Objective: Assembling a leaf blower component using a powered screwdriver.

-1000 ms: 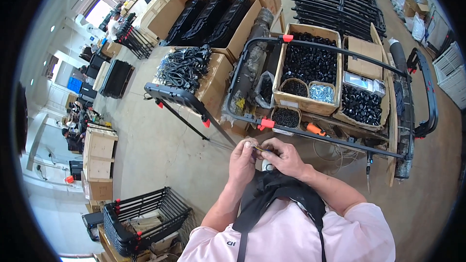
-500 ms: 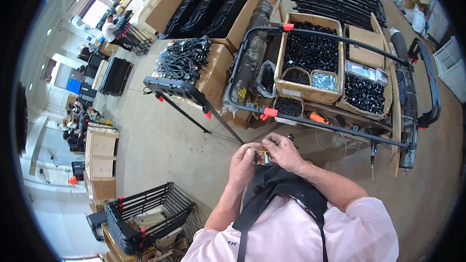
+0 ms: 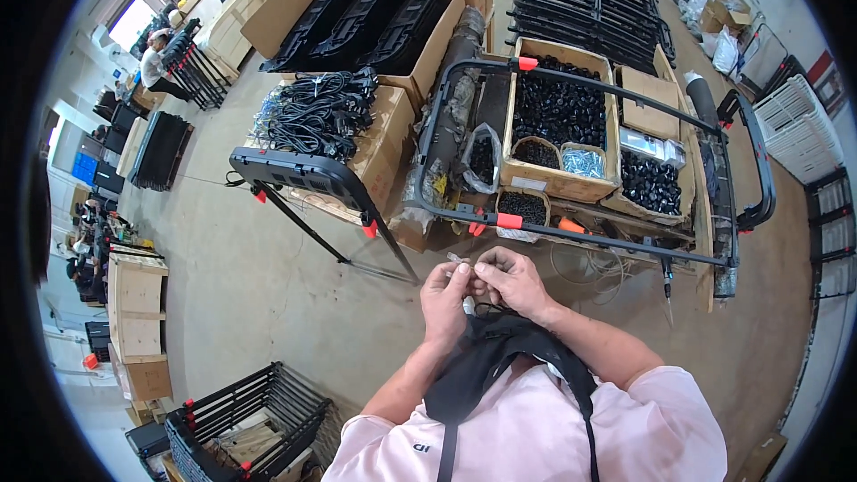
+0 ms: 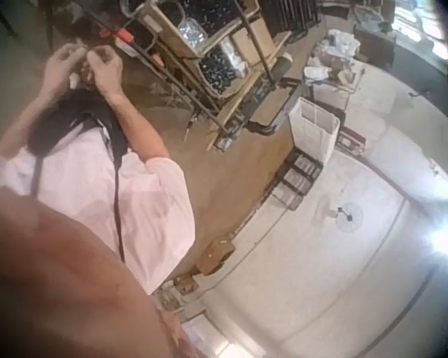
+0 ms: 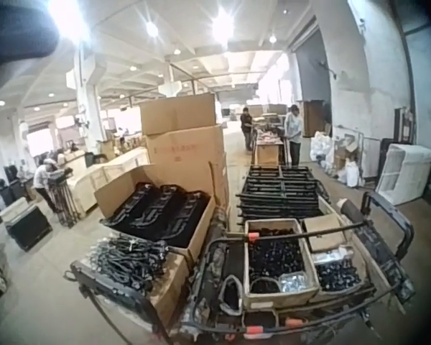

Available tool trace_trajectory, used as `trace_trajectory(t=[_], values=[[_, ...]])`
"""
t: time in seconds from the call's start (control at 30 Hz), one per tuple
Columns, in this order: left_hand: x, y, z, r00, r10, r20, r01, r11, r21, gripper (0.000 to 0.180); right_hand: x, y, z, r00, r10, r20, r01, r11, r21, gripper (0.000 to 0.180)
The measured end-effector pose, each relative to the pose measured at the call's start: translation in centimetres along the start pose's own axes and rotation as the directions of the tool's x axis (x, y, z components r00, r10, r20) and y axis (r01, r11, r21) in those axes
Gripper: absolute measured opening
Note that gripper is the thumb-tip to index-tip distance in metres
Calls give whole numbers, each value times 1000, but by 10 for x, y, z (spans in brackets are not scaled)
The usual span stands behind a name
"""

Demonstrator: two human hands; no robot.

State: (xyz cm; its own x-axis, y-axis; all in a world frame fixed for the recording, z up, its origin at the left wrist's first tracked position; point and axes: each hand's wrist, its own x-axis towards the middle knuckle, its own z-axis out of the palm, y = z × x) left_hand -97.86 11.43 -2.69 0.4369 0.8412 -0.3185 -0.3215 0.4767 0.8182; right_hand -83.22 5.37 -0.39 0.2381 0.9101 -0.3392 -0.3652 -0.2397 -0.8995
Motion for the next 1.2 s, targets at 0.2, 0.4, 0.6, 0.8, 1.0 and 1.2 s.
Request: trace_trajectory(t=[0.2, 0.4, 0.6, 0.8, 1.0, 1.2], values=[[15, 9, -33, 994, -61, 92, 44, 983, 180, 18, 25, 18, 13, 985, 103, -137, -100, 995, 29, 24], [30, 21, -51, 969, -106, 222, 66, 981, 181, 30, 43, 32, 13, 984, 179, -9, -174, 965, 198, 23], [47, 17, -62, 971, -233, 55, 224, 965, 135, 37, 51, 38, 23, 988, 118, 100, -139, 963, 229, 21], [54, -8, -92, 891, -450, 67, 453, 891, -40, 26, 64, 46, 32, 992, 107, -60, -94, 976, 198, 23], [79, 7, -90, 902, -426, 66, 423, 904, 54, 28, 74, 60, 30, 971, 240, 4, -237, 952, 195, 19], [106, -7, -101, 899, -430, 87, 412, 895, 168, 24, 91, 81, 24, 940, 339, 21, -331, 899, 286, 20]])
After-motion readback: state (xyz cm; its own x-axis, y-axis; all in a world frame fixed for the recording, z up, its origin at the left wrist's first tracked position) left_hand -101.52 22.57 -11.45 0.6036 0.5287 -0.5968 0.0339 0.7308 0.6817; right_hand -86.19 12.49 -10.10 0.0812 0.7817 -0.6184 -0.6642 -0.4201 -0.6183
